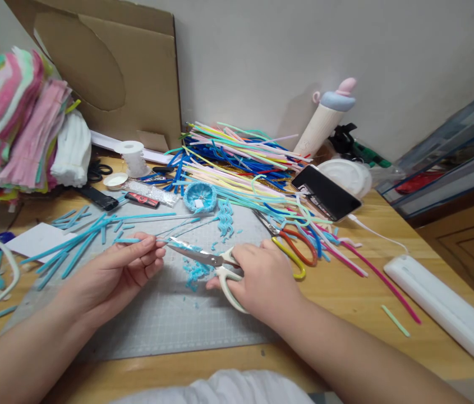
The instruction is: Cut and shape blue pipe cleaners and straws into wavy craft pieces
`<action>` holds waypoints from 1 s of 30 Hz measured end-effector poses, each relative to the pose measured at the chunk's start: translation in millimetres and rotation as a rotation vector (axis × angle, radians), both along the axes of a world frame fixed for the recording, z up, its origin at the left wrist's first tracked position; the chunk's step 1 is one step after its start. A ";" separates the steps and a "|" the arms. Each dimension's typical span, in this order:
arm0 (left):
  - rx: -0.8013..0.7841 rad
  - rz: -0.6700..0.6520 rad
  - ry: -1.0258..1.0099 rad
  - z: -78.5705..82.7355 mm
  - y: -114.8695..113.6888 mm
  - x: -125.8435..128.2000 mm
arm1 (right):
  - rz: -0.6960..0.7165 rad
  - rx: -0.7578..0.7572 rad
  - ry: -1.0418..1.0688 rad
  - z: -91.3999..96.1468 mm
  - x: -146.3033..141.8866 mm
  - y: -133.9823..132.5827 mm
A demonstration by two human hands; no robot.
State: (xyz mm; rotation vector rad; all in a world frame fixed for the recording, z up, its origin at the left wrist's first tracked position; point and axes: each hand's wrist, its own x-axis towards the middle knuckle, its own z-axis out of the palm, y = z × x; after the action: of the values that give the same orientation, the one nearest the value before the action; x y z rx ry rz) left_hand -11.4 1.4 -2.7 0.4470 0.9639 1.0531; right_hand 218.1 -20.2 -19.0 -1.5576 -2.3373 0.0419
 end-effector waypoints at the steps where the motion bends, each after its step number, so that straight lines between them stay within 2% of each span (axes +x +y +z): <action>1: -0.004 0.005 0.004 0.1 0.0 0.1 | 0.001 0.005 0.001 0.2 0.2 0.2; 9: 0.034 0.013 0.065 -1.3 0.4 -0.4 | 0.025 -0.005 -0.005 -0.8 2.5 1.6; 20: 0.224 0.068 0.379 3.1 -5.0 3.8 | -0.058 0.114 0.019 10.0 5.6 5.1; 30: 0.244 0.063 0.416 3.8 -6.0 4.7 | -0.066 0.068 -0.084 4.4 2.8 7.1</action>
State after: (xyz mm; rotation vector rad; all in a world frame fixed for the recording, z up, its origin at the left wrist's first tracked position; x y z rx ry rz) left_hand -6.7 -4.6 1.2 0.8663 1.2257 1.1649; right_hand 220.9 -13.1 -14.6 -1.6319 -2.3223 -0.1198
